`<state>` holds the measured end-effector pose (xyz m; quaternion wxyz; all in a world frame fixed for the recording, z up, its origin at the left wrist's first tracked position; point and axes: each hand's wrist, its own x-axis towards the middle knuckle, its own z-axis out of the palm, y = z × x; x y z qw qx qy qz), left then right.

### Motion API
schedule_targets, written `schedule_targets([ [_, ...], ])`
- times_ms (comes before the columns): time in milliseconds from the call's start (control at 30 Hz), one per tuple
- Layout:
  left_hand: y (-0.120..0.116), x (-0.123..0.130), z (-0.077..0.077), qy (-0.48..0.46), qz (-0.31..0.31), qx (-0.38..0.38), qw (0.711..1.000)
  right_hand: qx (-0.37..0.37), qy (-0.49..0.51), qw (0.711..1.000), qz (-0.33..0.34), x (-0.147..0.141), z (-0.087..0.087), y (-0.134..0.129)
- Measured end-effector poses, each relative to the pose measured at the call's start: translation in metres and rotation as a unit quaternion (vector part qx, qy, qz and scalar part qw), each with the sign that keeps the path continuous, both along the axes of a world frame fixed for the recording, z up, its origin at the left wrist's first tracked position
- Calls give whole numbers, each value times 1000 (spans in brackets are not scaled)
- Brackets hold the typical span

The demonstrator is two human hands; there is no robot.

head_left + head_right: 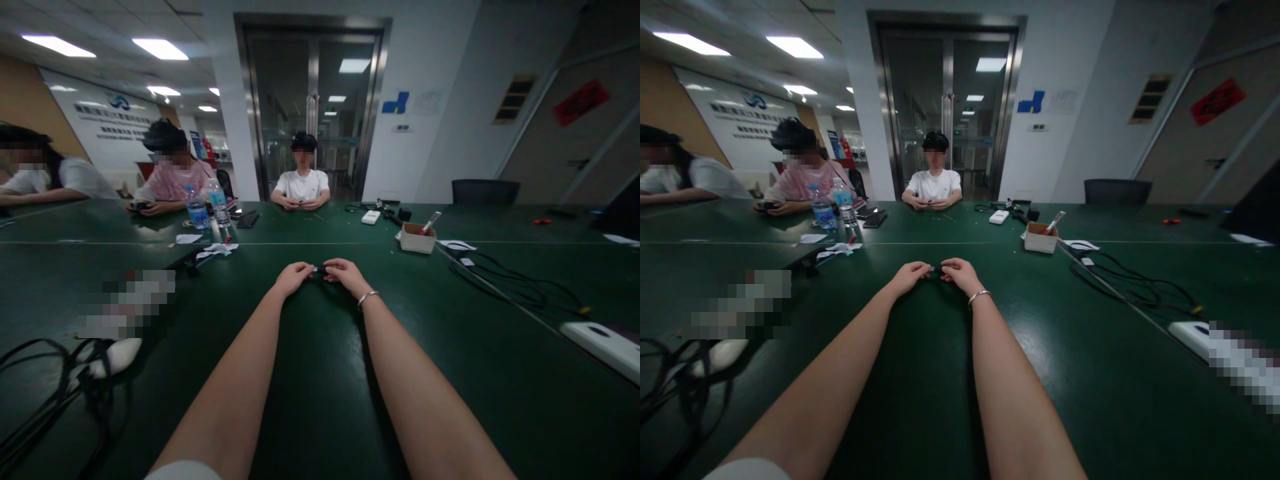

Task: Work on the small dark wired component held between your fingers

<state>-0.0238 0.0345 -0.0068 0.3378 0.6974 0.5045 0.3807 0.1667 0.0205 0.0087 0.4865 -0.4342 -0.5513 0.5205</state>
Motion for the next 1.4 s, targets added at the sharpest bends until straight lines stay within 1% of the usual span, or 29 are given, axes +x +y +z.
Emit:
schedule_targets([
  [100,-5,0,0,-3,5,7,1000,-3,-3,1000,0,0,1,0],
  [233,-7,0,1,-26,-31,11,999,-3,-10,1000,2,0,2,-2],
  [500,-7,4,-1,-53,-23,29,998,6,-8,1000,3,0,0,-1],
  [667,-8,5,1,-56,-13,38,998,9,-11,1000,6,1,0,-1],
  [833,-9,6,2,-62,-22,31,997,7,-11,1000,10,1,0,-1],
  [1000,-8,7,2,-92,-46,54,993,9,-11,1000,11,1,0,-1],
  [1100,-8,8,4,-103,-50,40,993,10,-13,1000,8,0,1,-2],
  [1233,-8,9,4,-80,-36,16,996,8,-11,1000,4,0,1,-2],
  [1400,-9,7,3,-53,-38,44,997,7,-9,1000,6,0,1,-2],
])
